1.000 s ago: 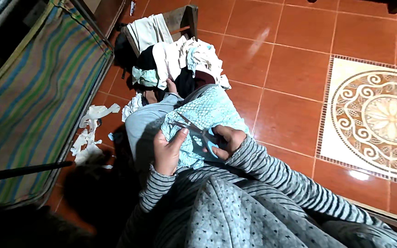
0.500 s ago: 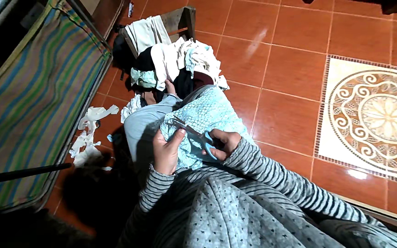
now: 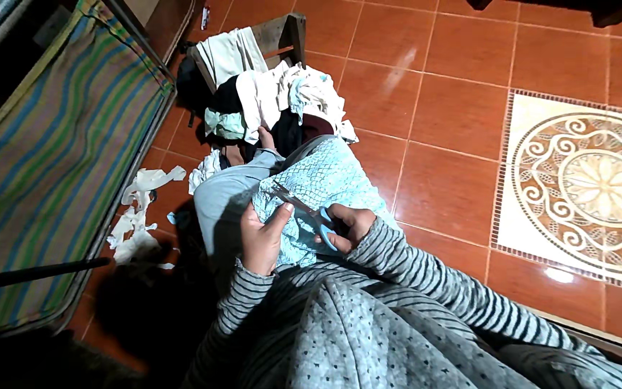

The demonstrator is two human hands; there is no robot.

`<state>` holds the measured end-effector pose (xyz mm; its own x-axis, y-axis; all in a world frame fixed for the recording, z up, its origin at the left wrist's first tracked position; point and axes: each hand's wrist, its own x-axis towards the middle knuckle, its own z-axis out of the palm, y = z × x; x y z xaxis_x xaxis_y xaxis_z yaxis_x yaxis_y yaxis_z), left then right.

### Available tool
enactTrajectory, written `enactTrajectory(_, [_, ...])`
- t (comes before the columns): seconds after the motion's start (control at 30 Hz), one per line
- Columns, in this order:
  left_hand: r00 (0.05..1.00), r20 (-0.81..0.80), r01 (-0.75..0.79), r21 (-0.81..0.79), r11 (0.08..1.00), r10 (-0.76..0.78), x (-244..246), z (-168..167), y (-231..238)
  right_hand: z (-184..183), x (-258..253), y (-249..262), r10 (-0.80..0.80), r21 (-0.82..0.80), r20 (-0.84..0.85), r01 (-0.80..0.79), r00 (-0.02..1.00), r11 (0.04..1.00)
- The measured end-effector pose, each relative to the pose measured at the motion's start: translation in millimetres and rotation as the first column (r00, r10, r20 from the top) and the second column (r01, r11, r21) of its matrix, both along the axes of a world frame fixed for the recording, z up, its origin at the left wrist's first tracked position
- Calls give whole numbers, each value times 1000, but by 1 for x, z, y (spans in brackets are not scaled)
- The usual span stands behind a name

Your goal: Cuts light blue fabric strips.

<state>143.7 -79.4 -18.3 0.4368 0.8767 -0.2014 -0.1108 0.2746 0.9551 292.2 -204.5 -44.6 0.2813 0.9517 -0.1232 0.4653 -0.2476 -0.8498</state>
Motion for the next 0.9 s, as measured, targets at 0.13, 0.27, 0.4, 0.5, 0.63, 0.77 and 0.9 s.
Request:
enactTrajectory(0.13, [1000, 3, 15, 18, 1000, -15, 1, 0, -1, 5, 1, 3, 4, -30, -1, -4, 1000, 1000])
enactTrajectory(0.27, [1000, 6, 20, 15, 1000, -20, 1, 2, -2, -1, 0, 1, -8, 12, 8, 8, 1000, 1000])
enactTrajectory(0.4, [997, -18, 75, -23, 997, -75, -1, 3, 1, -16, 1, 2, -40, 55, -105, 46, 994, 997])
enactTrajectory(0.5, [990, 18, 138, -218, 966, -137, -15, 8, 11, -31, 7, 6, -156, 29, -310, 173, 938, 985])
enactTrajectory(0.63, [980, 193, 105, -330, 938, -41, -34, 24, 23, -38, 11, 12, -229, 68, -468, 293, 853, 954])
enactTrajectory(0.77, [995, 94, 43, -246, 968, -21, -40, 20, 34, -37, 9, 15, -169, 112, -456, 245, 874, 963])
enactTrajectory(0.9, [937, -147, 301, -116, 946, -316, -53, 14, 44, -32, 11, 18, -170, 124, -434, 245, 885, 961])
